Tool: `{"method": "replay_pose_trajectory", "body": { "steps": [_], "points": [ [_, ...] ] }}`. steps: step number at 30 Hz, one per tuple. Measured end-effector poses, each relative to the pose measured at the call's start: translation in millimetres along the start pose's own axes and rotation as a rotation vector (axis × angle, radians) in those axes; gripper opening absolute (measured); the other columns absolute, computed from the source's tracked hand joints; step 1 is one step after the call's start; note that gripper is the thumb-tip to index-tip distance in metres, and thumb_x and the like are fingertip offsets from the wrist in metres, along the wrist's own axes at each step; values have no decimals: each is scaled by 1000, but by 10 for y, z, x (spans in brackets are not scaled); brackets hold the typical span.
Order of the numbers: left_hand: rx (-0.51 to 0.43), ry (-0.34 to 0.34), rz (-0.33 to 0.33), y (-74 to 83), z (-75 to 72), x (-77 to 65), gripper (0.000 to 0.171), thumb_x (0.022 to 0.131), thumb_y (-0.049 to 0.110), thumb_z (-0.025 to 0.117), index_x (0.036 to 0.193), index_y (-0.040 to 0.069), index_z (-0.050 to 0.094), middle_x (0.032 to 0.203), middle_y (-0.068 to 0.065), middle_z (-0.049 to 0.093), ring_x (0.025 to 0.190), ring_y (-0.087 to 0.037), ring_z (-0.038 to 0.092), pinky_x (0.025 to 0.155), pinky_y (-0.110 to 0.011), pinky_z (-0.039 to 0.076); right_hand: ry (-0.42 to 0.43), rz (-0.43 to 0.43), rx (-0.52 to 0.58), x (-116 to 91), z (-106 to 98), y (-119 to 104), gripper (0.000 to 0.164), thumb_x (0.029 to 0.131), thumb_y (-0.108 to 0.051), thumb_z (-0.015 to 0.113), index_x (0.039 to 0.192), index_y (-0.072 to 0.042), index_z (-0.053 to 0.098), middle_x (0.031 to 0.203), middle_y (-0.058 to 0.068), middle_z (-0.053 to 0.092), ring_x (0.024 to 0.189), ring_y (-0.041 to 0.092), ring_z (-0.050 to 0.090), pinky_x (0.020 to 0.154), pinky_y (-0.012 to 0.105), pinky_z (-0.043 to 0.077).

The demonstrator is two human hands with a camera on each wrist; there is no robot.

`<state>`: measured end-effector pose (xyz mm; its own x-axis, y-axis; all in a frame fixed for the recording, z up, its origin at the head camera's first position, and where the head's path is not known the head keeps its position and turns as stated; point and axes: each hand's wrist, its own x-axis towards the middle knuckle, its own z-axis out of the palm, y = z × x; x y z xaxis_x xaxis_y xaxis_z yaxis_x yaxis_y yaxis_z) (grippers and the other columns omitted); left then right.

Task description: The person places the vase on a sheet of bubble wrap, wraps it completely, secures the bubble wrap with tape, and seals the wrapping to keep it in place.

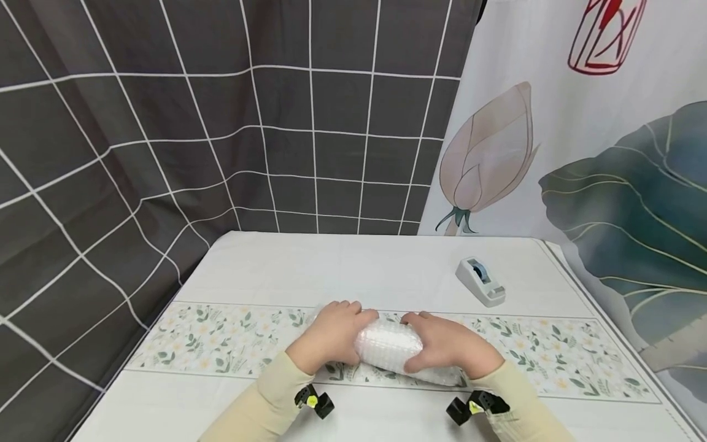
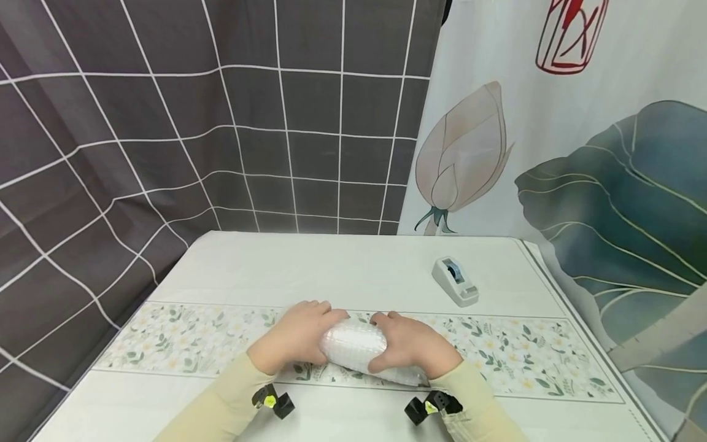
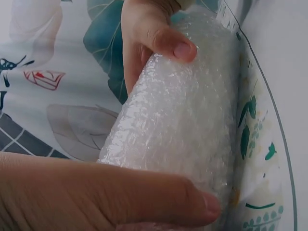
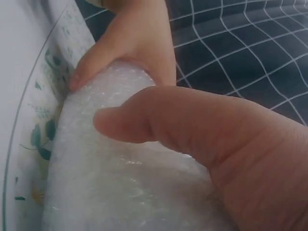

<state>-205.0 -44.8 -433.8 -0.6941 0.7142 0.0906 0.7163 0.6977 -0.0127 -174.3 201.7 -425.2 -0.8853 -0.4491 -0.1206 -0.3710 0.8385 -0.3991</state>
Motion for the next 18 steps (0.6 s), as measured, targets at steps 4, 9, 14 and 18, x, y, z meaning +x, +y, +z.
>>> {"method": "replay_pose_trajectory", "body": {
  "steps": [4, 9, 14, 18],
  "points": [
    [-67, -69, -30, -27, 7, 15, 80, 55, 37, 91, 129, 24, 62, 98, 4, 67, 81, -14, 60, 74, -33, 53, 42, -100, -123, -63, -39, -77, 87, 67, -45, 83, 138, -2, 54, 123, 16, 64, 108, 34, 63, 90, 54, 52],
    [-209, -176, -90, -60, -16, 15, 77, 57, 40, 89, 126, 22, 61, 88, 8, 67, 73, -10, 60, 70, -31, 53, 118, -122, -296, -83, 19, -201, 95, 61, -41, 90, 140, -3, 52, 122, 15, 63, 113, 37, 60, 98, 55, 47],
    [-274, -232, -133, -74, -66, -2, 85, 58, 38, 87, 136, 22, 57, 95, 7, 70, 77, -11, 61, 73, -32, 53, 192, -114, -410, -42, 125, -218, 92, 56, -34, 93, 134, -7, 55, 110, 11, 62, 102, 33, 60, 91, 53, 50],
    [-221, -208, -118, -40, -110, -44, 91, 61, 40, 89, 143, 24, 53, 111, 2, 68, 92, -16, 64, 82, -37, 54, 232, -121, -417, 8, 163, -183, 81, 55, -29, 87, 126, -7, 58, 97, 9, 61, 89, 30, 60, 81, 49, 53]
  ]
}}
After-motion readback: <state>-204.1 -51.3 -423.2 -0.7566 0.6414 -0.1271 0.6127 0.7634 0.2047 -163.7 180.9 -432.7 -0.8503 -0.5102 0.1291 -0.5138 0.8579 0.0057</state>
